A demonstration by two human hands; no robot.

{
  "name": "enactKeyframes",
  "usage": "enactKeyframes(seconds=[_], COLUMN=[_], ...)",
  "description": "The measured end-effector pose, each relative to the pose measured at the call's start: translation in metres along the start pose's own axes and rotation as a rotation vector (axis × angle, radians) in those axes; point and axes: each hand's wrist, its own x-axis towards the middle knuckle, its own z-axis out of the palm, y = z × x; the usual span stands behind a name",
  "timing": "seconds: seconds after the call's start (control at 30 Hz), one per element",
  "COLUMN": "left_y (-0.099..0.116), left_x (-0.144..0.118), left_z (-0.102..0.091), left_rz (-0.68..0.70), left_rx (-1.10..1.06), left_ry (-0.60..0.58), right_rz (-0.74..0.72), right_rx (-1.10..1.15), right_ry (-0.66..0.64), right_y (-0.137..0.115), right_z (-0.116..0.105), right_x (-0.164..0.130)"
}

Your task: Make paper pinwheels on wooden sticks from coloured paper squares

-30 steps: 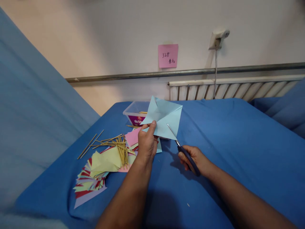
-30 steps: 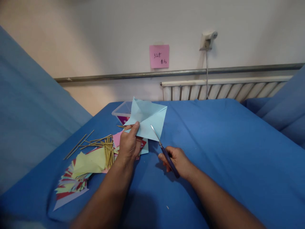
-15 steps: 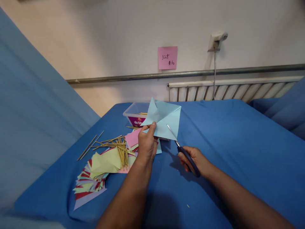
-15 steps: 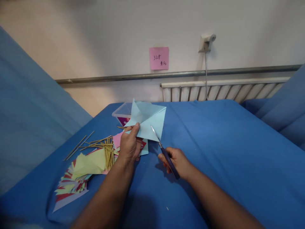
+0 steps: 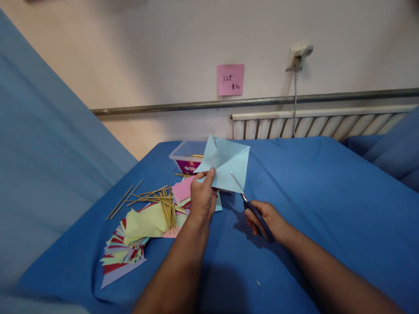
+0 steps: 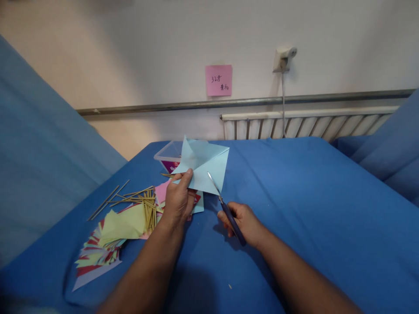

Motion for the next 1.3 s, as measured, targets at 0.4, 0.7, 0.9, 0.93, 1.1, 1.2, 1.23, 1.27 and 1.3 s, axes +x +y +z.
enactKeyframes(seconds=[0.4, 0.7, 0.9, 0.93, 1.1, 1.2, 1.23, 1.27, 1.3], left_y=[-0.001, 0.002, 0.006, 0.007, 0.02, 0.024, 0.024, 0.023, 0.023], left_x=[0.002, -0.001, 0.004, 0.007, 0.02, 0.024, 0.024, 0.024, 0.024], left_z=[-0.001, 0.001, -0.004, -0.006, -0.014, -0.017, -0.018, -0.018, -0.018], left_rz=[-0.004, 0.028, 0.083, 0.104, 0.231, 0.248, 0.235, 0.217, 0.199], left_rx=[0.003, 0.001, -0.029, -0.042, -0.146, -0.171, -0.175, -0.179, -0.178], left_ry=[-0.004, 0.009, 0.025, 0.044, 0.209, 0.252, 0.241, 0.22, 0.191], right_rz=[0.06, 0.003, 0.017, 0.005, -0.107, -0.169, -0.183, -0.194, -0.202], right_rx=[-0.017, -0.057, -0.169, -0.251, -0.868, -1.105, -1.153, -1.188, -1.213], right_ry=[0.015, -0.006, -0.016, -0.001, 0.043, 0.053, 0.058, 0.058, 0.055], right_y=[-0.011, -0.003, -0.003, -0.004, -0.015, -0.02, -0.021, -0.022, -0.022], right_z=[0.003, -0.003, -0.009, -0.01, -0.017, -0.015, -0.012, -0.009, -0.005], right_x=[-0.003, -0.001, 0.0, 0.0, -0.005, -0.011, -0.013, -0.014, -0.014])
